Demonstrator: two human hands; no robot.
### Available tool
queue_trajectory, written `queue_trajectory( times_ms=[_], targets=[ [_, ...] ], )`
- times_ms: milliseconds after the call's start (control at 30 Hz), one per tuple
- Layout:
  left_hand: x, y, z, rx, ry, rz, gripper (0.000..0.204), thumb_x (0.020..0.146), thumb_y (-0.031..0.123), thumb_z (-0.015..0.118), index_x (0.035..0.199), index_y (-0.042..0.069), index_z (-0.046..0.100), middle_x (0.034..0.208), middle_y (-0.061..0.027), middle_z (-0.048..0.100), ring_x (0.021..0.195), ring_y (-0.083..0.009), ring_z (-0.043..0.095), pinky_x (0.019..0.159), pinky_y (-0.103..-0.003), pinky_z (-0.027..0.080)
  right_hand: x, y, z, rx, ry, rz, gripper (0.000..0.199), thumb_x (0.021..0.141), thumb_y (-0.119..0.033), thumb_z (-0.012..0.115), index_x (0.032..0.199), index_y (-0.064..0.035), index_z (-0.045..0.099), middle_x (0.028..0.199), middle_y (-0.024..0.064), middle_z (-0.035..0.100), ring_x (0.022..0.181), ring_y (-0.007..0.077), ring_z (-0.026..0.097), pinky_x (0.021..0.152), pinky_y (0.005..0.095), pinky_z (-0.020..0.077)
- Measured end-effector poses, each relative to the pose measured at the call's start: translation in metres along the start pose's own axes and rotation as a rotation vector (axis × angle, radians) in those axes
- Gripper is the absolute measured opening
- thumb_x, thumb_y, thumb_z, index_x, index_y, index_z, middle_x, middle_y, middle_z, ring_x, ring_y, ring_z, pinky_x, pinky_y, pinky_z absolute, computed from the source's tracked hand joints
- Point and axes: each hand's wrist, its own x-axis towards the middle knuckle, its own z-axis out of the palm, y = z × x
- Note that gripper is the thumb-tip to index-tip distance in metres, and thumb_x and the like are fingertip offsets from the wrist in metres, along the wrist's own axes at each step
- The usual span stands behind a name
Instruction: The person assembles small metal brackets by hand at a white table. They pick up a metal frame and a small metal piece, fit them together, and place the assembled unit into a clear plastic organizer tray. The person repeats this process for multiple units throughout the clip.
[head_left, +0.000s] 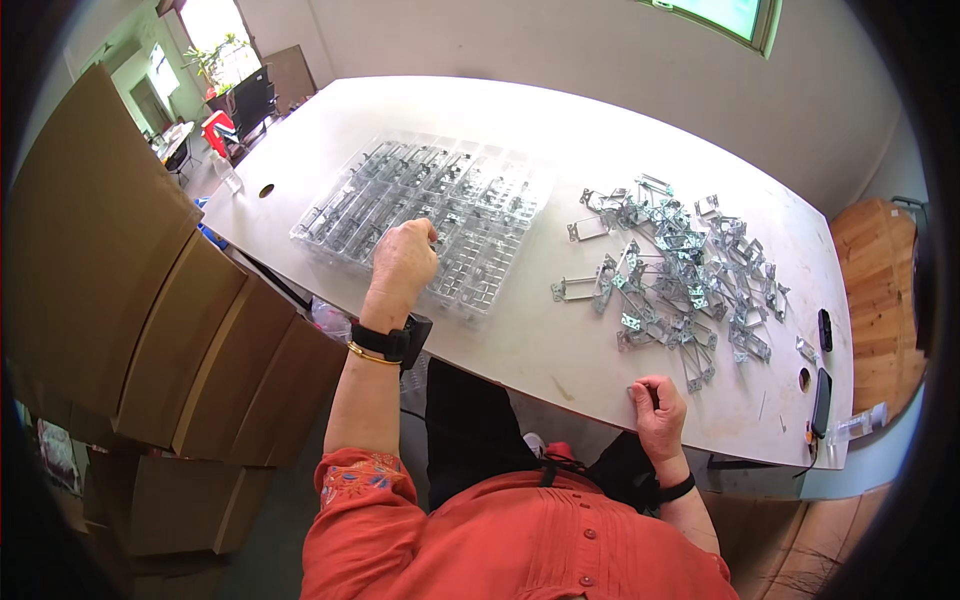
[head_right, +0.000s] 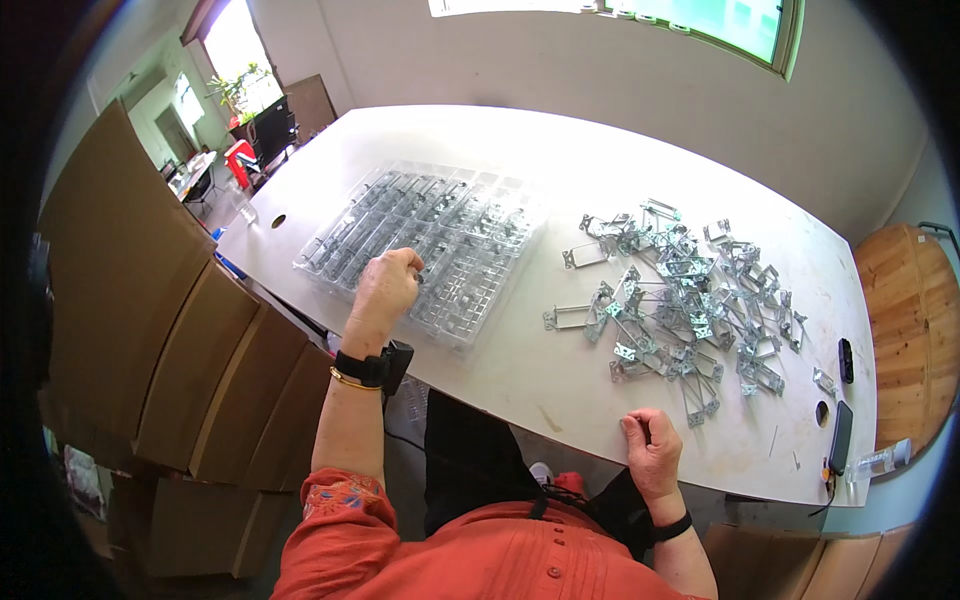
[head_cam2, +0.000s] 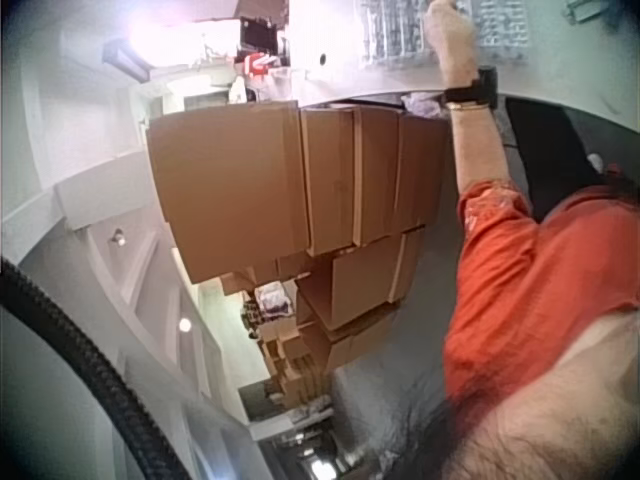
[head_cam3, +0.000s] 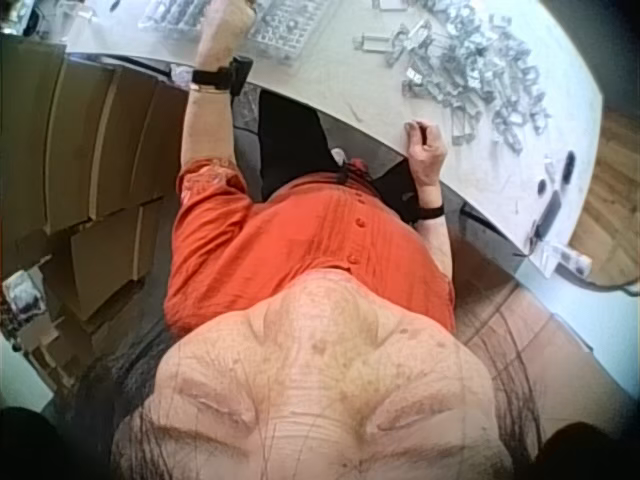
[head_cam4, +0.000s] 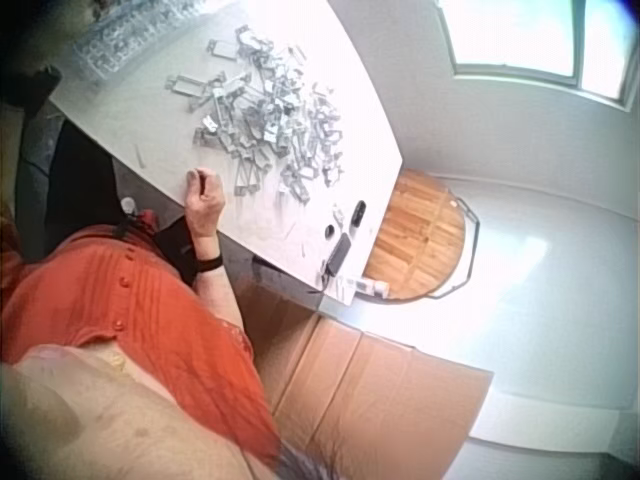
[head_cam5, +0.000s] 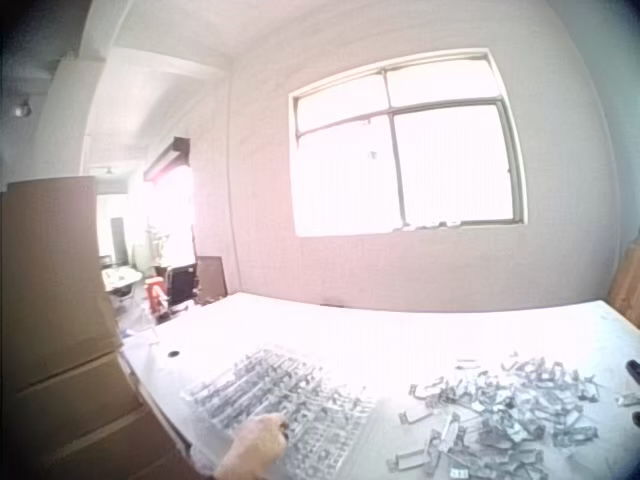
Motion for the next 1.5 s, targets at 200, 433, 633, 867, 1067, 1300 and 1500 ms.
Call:
queue_trajectory(
  times_ms=[200,433,633,867,1067,1300,1500],
  targets=[
    [-0.005,-0.003,0.002,-0.016,0.011,-0.002,0.029,0.095,0.002,0.069,0.121,0.005,0.082,0.113,-0.0231,0.083,0.113,-0.0414,0.08,0.101,-0.049,0.062,0.0,0.004,0.002,0.013,-0.005,0.0,0.011,0.107,-0.012,0.08,0.109,-0.0042,0.072,0.092,0.0088,0.072,0.078,0.0203,0.068,0.074,0.0336,0.0557],
    [-0.037,0.013,-0.021,-0.209,0.275,0.091,0.023,0.105,0.007,0.068,0.125,0.001,0.078,0.109,-0.0252,0.082,0.101,-0.0429,0.08,0.09,-0.05,0.061,-0.001,0.005,0.002,0.014,-0.003,0.009,0.01,0.107,-0.01,0.08,0.109,-0.004,0.072,0.092,0.0089,0.072,0.078,0.0192,0.067,0.073,0.033,0.0554],
    [-0.09,0.056,-0.029,-0.579,0.244,0.163,0.017,0.105,0.006,0.075,0.12,-0.001,0.077,0.096,-0.0128,0.078,0.079,-0.0182,0.07,0.074,-0.035,0.057,-0.002,0.007,0.002,0.023,0.006,0.033,0.012,0.106,-0.01,0.081,0.109,-0.0027,0.072,0.091,0.0094,0.071,0.078,0.0192,0.067,0.074,0.0333,0.0553],
    [-0.128,0.126,0.062,-0.591,-0.061,0.495,0.021,0.102,0.01,0.077,0.119,-0.001,0.075,0.109,-0.0176,0.075,0.096,-0.0336,0.074,0.084,-0.044,0.059,-0.001,0.006,0.002,0.029,0.005,0.036,0.013,0.106,-0.011,0.082,0.11,-0.003,0.073,0.091,0.0095,0.071,0.078,0.0185,0.067,0.073,0.0333,0.0553],
    [-0.096,0.158,0.125,-0.436,-0.16,0.384,0.03,0.101,0.021,0.075,0.117,-0.004,0.073,0.115,-0.0253,0.074,0.109,-0.045,0.072,0.095,-0.054,0.057,0.0,0.005,0.002,0.072,0.011,0.019,0.012,0.105,-0.01,0.082,0.109,-0.0031,0.073,0.091,0.0097,0.071,0.077,0.0182,0.067,0.073,0.0332,0.0553],
    [-0.052,0.175,0.167,-0.325,-0.283,0.159,0.037,0.099,0.027,0.077,0.11,-0.008,0.073,0.106,-0.032,0.077,0.104,-0.0498,0.076,0.093,-0.056,0.059,0.001,0.002,-0.001,0.053,0.009,-0.021,0.01,0.105,-0.009,0.08,0.108,-0.003,0.073,0.092,0.0123,0.073,0.078,0.0234,0.07,0.074,0.0347,0.0564],
    [-0.04,0.169,0.193,-0.415,-0.354,0.122,0.03,0.098,0.021,0.073,0.096,-0.008,0.077,0.096,-0.0321,0.08,0.093,-0.0469,0.081,0.086,-0.053,0.065,0.0,0.003,0.002,0.063,0.004,-0.013,0.011,0.106,-0.01,0.08,0.108,-0.0023,0.073,0.092,0.0122,0.072,0.078,0.0235,0.069,0.074,0.0354,0.0563]
  ],
)
